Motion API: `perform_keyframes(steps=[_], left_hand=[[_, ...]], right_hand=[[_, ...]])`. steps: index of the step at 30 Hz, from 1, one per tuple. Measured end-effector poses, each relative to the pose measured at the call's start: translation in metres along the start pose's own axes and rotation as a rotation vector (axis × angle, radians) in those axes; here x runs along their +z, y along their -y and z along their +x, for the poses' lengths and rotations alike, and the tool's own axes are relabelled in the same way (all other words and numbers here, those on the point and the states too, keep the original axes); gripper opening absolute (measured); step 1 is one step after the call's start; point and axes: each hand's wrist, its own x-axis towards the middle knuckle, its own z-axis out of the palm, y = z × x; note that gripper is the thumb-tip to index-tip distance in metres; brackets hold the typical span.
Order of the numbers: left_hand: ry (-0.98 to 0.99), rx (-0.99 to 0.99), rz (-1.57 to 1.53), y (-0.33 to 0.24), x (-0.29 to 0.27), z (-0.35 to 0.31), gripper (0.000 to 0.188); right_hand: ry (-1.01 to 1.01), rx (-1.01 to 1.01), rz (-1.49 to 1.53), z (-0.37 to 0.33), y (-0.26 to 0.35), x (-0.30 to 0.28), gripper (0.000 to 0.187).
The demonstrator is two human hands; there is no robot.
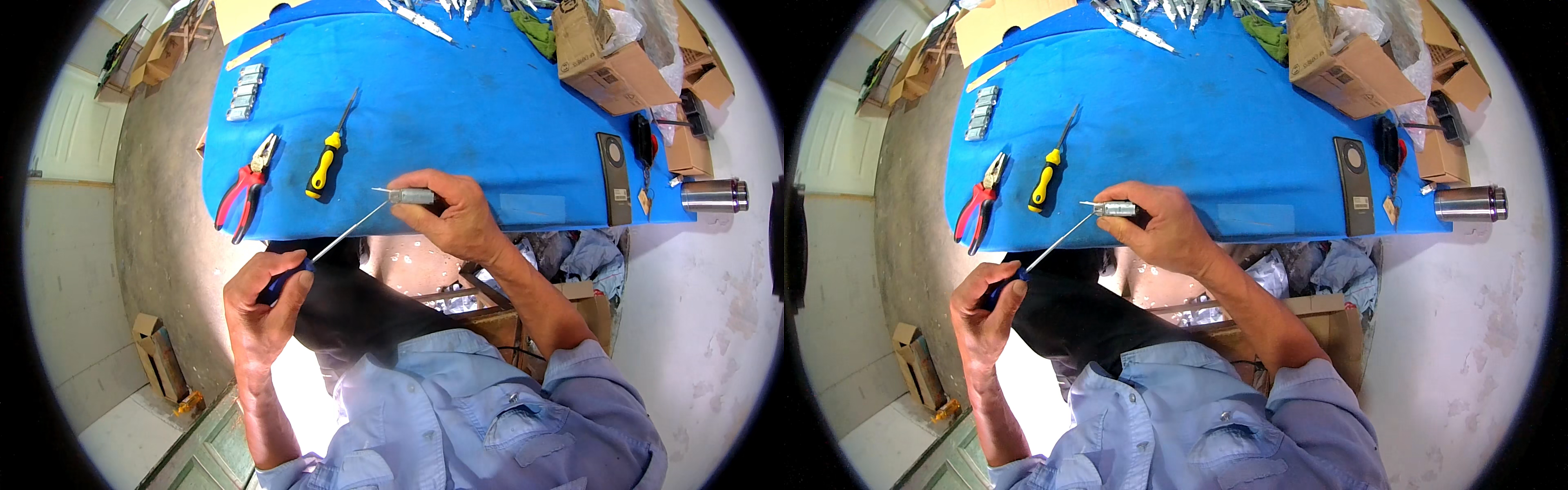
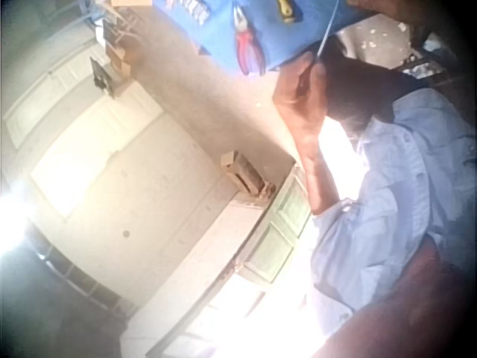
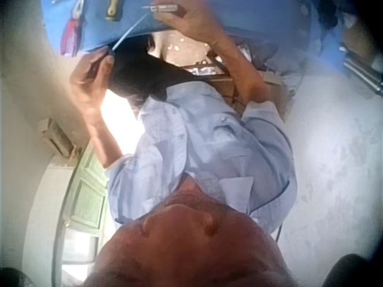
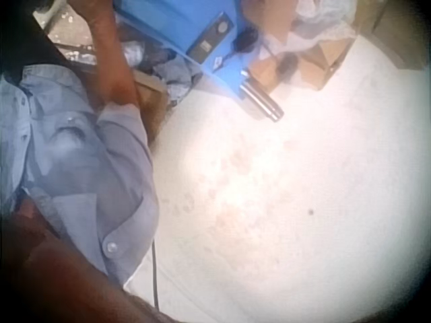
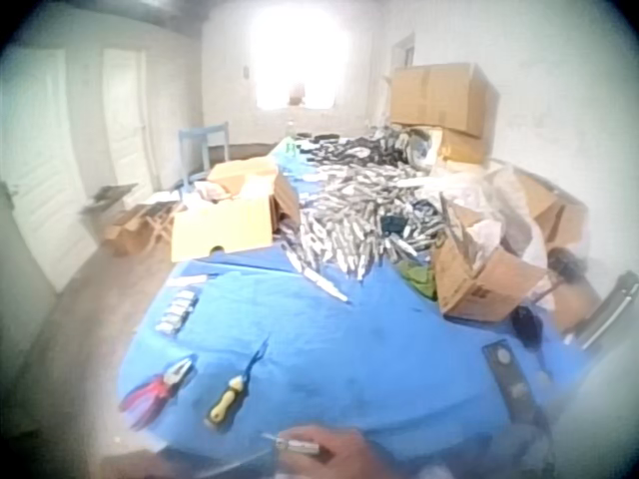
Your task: The person assembles small cylindrical batteries into a plastic housing using a screwdriver and pliers. They insert the batteries, secure them with a screw, and trim excess plastic tabs from the casing.
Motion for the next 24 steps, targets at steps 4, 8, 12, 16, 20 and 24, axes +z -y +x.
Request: perform_keyframes(steps=[4, 8, 12, 16, 20, 24], left_hand=[[-0.028, 0.035, 0.053, -0.003, 0.004, -0.002, 0.018], [-0.070, 0.066, 0.104, -0.005, 0.009, -0.007, 0.019], [-0.167, -0.033, 0.041, -0.003, 0.018, -0.018, 0.019], [-0.307, -0.137, -0.186, -0.005, 0.047, -0.009, 0.024], [-0.170, -0.258, -0.141, -0.022, 0.062, 0.029, 0.028], [-0.072, -0.132, -0.356, -0.015, 0.085, 0.050, 0.028]], right_hand=[[0.008, 0.007, -0.003, -0.001, 0.002, 0.001, 0.023], [-0.033, -0.051, -0.048, 0.000, 0.000, 0.000, 0.026], [-0.041, 0.104, 0.167, 0.001, 0.002, 0.001, 0.026], [-0.015, 0.070, 0.257, -0.001, -0.006, 0.001, 0.022], [0.065, 0.092, 0.386, -0.002, -0.006, -0.004, 0.022], [0.190, 0.182, 0.381, -0.003, 0.008, -0.008, 0.023]])
